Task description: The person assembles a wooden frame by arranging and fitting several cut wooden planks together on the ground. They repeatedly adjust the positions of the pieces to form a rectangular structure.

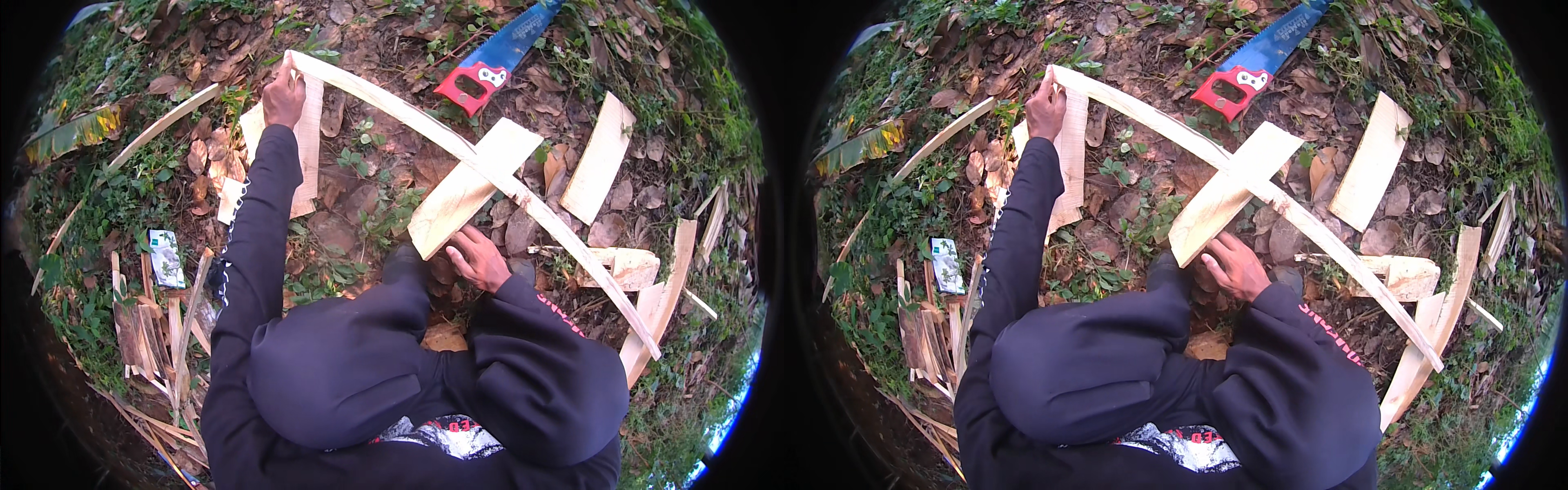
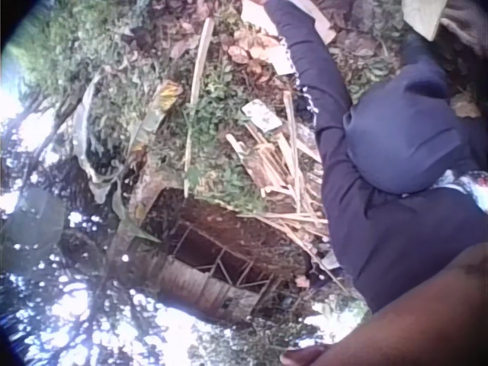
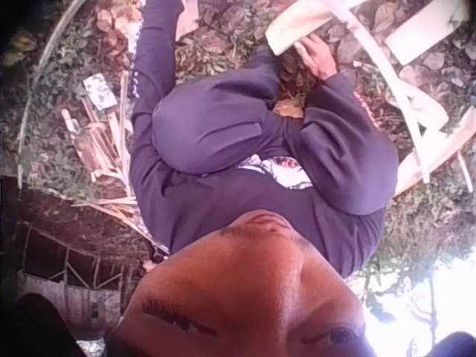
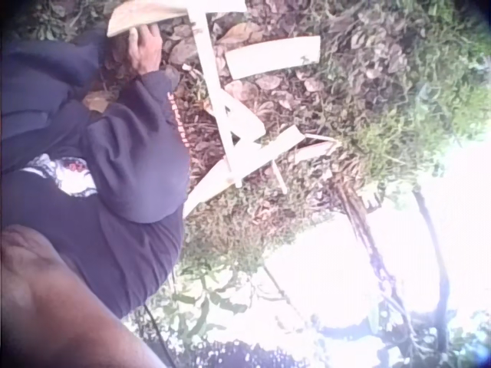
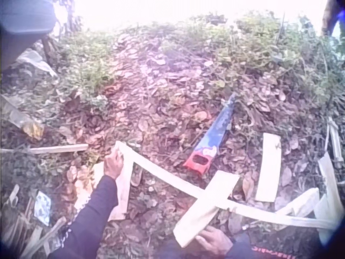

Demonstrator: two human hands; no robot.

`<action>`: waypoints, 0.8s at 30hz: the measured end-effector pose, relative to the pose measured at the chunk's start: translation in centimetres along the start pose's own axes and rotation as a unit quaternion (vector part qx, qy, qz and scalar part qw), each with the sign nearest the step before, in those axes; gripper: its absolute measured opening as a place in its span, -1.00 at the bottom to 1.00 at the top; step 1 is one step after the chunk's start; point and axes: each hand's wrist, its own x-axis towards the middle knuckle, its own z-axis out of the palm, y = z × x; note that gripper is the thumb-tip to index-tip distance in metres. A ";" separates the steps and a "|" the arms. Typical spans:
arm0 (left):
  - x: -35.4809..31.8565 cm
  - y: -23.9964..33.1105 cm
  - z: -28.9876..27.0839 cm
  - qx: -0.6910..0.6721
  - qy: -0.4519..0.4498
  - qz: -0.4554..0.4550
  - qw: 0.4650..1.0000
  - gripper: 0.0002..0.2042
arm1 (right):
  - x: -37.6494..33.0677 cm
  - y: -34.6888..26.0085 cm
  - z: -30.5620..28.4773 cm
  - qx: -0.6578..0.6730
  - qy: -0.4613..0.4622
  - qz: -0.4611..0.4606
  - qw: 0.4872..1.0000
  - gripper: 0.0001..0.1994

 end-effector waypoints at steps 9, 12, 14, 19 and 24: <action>0.1 0.0 -0.2 -0.012 0.000 -0.017 1.000 -0.40 | 1.8 5.4 0.8 0.128 0.177 0.267 0.939 -0.62; -0.2 -0.2 -0.2 -0.010 0.009 -0.013 1.000 -0.40 | 1.6 3.1 0.0 0.076 0.153 0.294 0.940 -0.63; -0.2 -0.2 -0.5 -0.005 0.007 -0.015 1.000 -0.41 | 1.7 1.6 -1.0 0.049 0.153 0.275 0.948 -0.63; 0.2 -0.6 -0.7 0.001 -0.003 -0.018 1.000 -0.44 | 2.7 0.4 -2.3 -0.019 0.169 0.234 0.957 -0.61; 0.0 -1.0 -0.7 -0.016 0.024 0.014 0.999 -0.46 | 3.4 -0.7 -2.2 0.013 0.143 0.242 0.960 -0.48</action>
